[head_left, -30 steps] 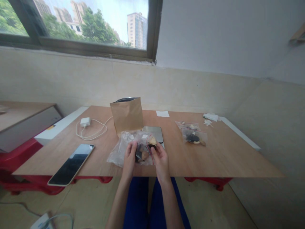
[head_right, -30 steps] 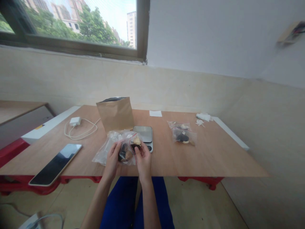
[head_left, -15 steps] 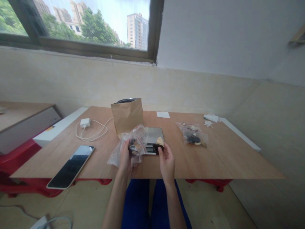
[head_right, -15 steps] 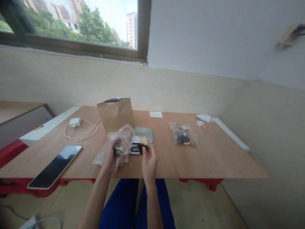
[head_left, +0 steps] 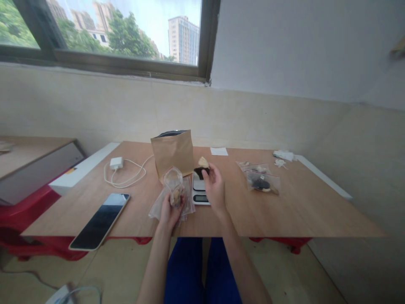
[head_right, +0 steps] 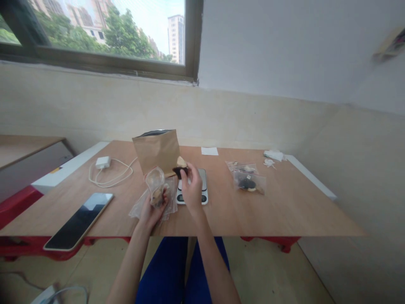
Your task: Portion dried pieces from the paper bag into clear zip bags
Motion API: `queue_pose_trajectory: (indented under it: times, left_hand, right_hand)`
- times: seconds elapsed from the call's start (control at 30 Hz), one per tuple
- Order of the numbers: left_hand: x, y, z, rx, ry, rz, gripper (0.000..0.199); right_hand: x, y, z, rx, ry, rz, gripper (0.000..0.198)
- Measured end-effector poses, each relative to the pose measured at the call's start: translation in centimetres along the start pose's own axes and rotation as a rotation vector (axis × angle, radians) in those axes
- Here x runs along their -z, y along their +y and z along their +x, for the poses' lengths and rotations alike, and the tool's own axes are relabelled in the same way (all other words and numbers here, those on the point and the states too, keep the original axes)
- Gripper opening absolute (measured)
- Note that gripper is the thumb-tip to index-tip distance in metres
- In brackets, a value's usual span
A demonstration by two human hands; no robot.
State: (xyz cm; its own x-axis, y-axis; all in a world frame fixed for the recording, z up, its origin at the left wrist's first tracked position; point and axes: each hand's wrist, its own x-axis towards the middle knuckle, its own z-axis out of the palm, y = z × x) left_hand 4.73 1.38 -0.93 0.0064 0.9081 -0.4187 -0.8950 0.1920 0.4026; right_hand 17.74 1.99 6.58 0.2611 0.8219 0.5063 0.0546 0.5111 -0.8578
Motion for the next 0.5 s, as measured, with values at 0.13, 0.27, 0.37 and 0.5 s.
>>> queue_pose_trajectory:
  times: [0.13, 0.27, 0.37, 0.5]
  left_hand:
    - [0.2, -0.1, 0.0, -0.005, 0.029, 0.008, 0.021]
    - [0.0, -0.2, -0.1, -0.01, 0.046, 0.029, 0.021]
    - [-0.3, -0.3, -0.3, -0.018, 0.055, 0.04, 0.02]
    - [-0.7, -0.3, -0.7, -0.029, 0.075, 0.062, 0.02]
  right_hand:
    - [-3.1, -0.9, 7.5, 0.313, -0.061, -0.047, 0.022]
    - [-5.5, -1.0, 13.0, 0.491, -0.165, -0.145, 0.017]
    - [-6.6, -0.6, 14.7, 0.538, -0.241, -0.216, 0.019]
    - [-7.0, 0.6, 15.0, 0.515, -0.362, -0.325, 0.024]
